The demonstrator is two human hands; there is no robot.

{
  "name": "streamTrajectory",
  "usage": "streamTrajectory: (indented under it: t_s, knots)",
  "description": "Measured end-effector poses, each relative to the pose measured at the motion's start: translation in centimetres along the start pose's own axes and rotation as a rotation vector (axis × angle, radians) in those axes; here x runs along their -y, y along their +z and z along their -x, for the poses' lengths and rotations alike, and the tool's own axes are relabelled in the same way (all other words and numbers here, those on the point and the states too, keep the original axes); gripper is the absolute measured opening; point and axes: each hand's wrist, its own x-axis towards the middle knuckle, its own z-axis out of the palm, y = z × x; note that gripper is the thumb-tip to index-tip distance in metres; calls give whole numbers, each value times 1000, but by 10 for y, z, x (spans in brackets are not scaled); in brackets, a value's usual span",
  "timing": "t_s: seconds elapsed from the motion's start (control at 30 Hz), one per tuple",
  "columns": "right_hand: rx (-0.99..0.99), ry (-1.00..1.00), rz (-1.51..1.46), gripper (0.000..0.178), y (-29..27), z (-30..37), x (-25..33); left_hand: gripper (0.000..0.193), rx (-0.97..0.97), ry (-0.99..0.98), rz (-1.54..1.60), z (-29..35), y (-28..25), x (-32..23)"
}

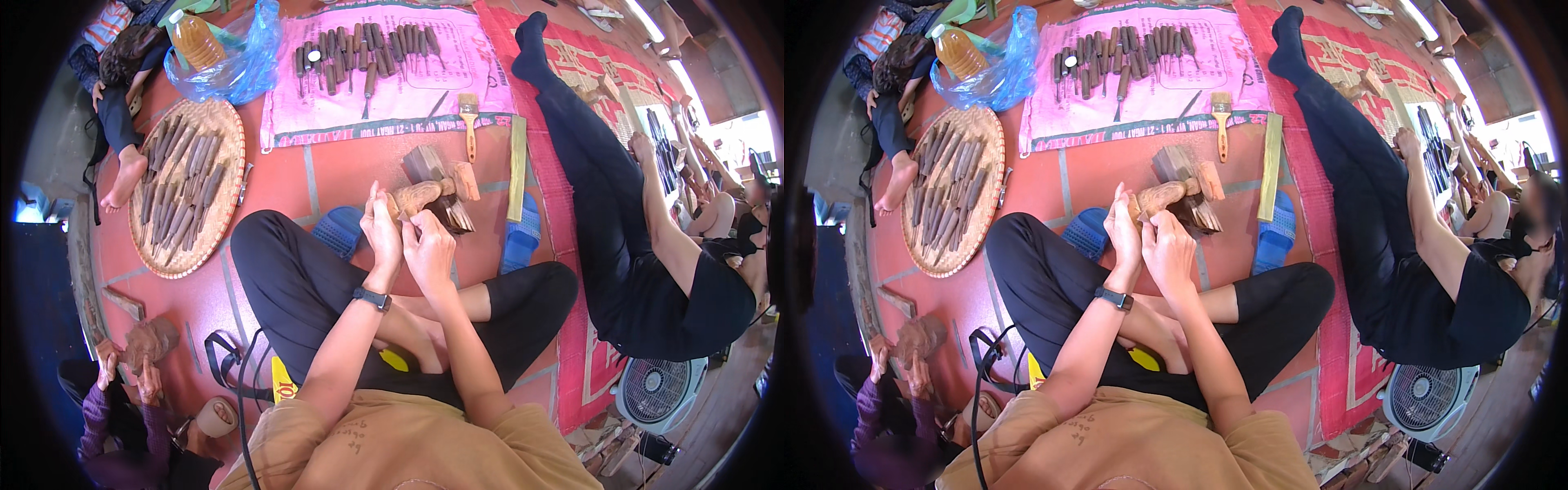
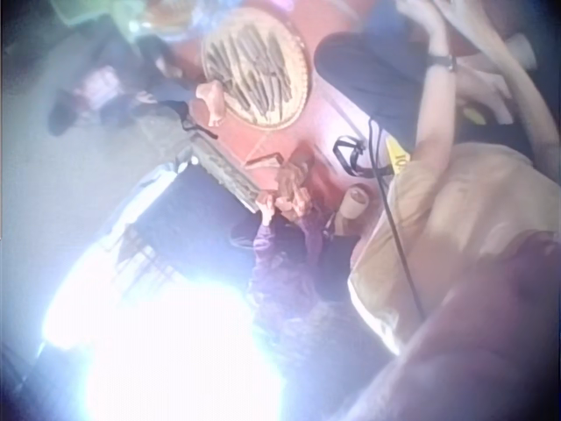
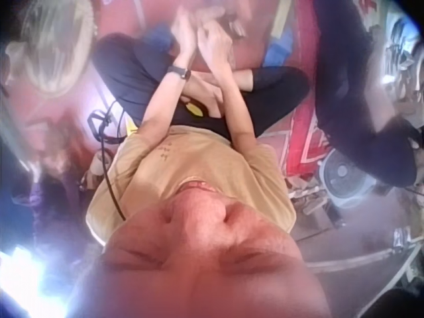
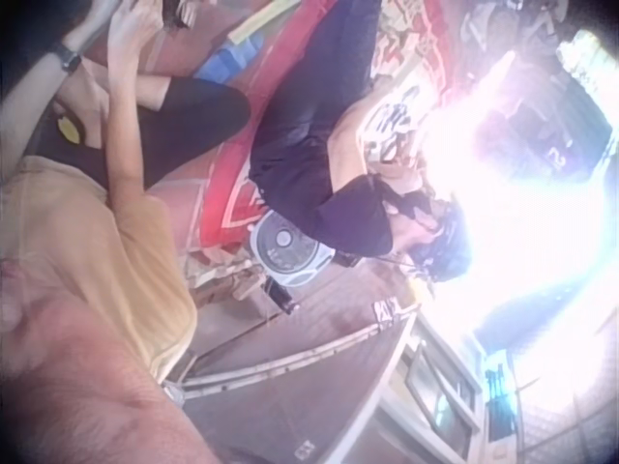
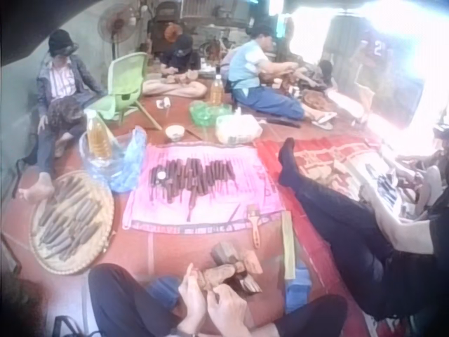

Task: The person sits on the floor and carves a piece of wood using a small knife. They hold the wood in one hand and carefully shape it with the tool, occasionally adjusting their grip and the wood's orientation.

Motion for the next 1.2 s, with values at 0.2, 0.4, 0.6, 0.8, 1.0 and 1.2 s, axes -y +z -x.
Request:
streamTrajectory:
  t_s: [0.2, 0.4, 0.6, 0.8, 1.0, 1.2]
  knots:
    - [-51, -50, 22, 15, 18, -24, 0, 49, 56, 1, -18, 0, -6, 4]
    - [16, 7, -9, 15, -3, 2, 0, 51, 32, 97, -69, -7, -10, 16]
    - [-19, -6, -25, 15, 15, -28, -2, 49, 65, 43, -95, 0, -3, -3]
    - [7, 30, -33, 15, -4, 1, 5, 44, 58, 21, -65, -14, -13, 13]
    - [-24, -9, 20, 13, 17, -31, 4, 44, 134, 58, -121, -9, -11, 1]
    - [-59, 21, -62, 13, -7, 22, -6, 44, 97, -57, -79, -17, -10, 7]
